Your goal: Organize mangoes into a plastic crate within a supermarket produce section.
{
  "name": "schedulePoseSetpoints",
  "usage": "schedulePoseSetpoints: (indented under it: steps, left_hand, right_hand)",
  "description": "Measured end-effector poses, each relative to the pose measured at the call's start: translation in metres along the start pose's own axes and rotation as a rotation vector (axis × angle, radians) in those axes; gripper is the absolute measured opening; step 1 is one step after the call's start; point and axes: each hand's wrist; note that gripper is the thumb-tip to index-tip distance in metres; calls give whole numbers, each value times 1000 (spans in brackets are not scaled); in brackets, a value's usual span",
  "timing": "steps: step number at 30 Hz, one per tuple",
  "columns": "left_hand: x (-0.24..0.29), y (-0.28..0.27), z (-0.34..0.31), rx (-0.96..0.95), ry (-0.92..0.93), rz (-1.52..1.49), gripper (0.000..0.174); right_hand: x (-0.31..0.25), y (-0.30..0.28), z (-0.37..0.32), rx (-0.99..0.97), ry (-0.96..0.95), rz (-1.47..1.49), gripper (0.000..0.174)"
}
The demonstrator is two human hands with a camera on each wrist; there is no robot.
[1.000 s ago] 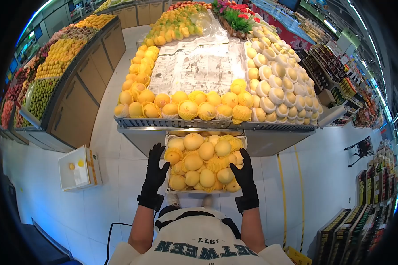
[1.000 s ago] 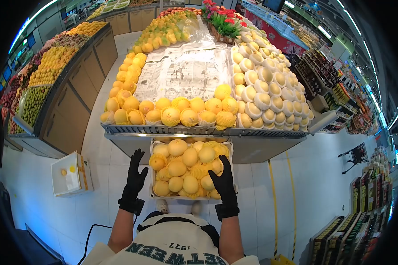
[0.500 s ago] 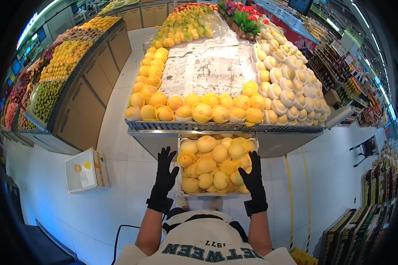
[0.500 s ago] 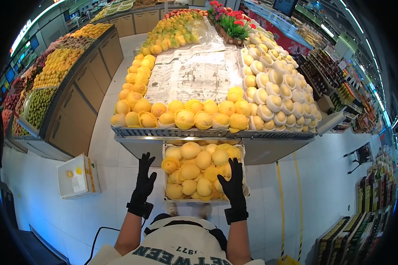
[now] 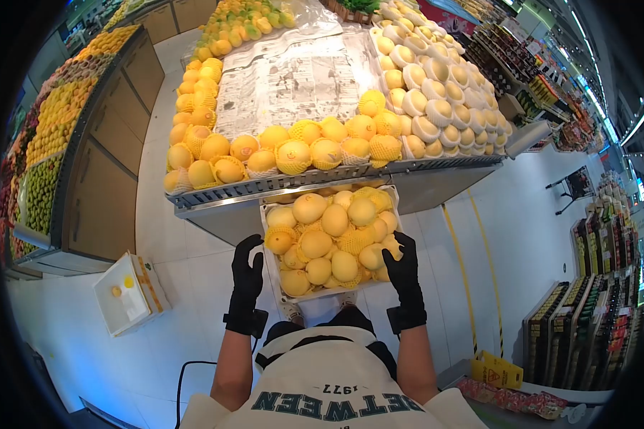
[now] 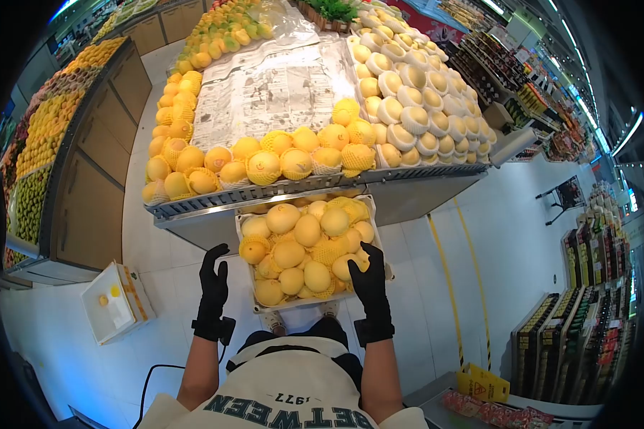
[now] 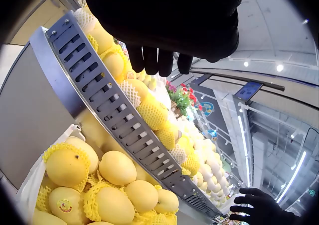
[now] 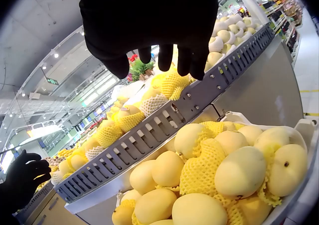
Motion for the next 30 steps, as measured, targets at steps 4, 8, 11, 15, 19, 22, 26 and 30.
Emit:
schedulePoseSetpoints:
  steps: [4,8,11,15,19,22,26,30]
  left_hand:
    - [8,22,6,14,-59,-17,36]
    - [7,45,8,47,-125,-32,33]
    - [6,61,6,52,-176,-25,32]
    - [11,85,9,50,-192,-34,28]
    - [21,110,11,52,-227,7,23]
    - [25,124,11,82,-240,17,20]
    - [31,133,8,96,-293,15,16]
    - [38,134,6,84,-377,46,16]
  right_hand:
    - [11,-10,15,-12,-56,-85,50]
    - [30,-17,41,-38,-29,-107,50]
    - [46,-22,57,-97,0,-101,50]
    - [58,-29,78,-173,44,-85,50]
    - [81,-31,99,-221,3,-91,51]
    - [95,-28,114,-245,5,-99,51]
    - [99,-20,131,-323,-19,-86,56]
    - [109,5,151,-366,-189,-157,66]
Point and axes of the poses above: each hand's wrist, its own z-axis towards the middle knuckle, its own y-axis out of the palm, x = y × z, and after that the axes turned 4 degrees about y, right-handed
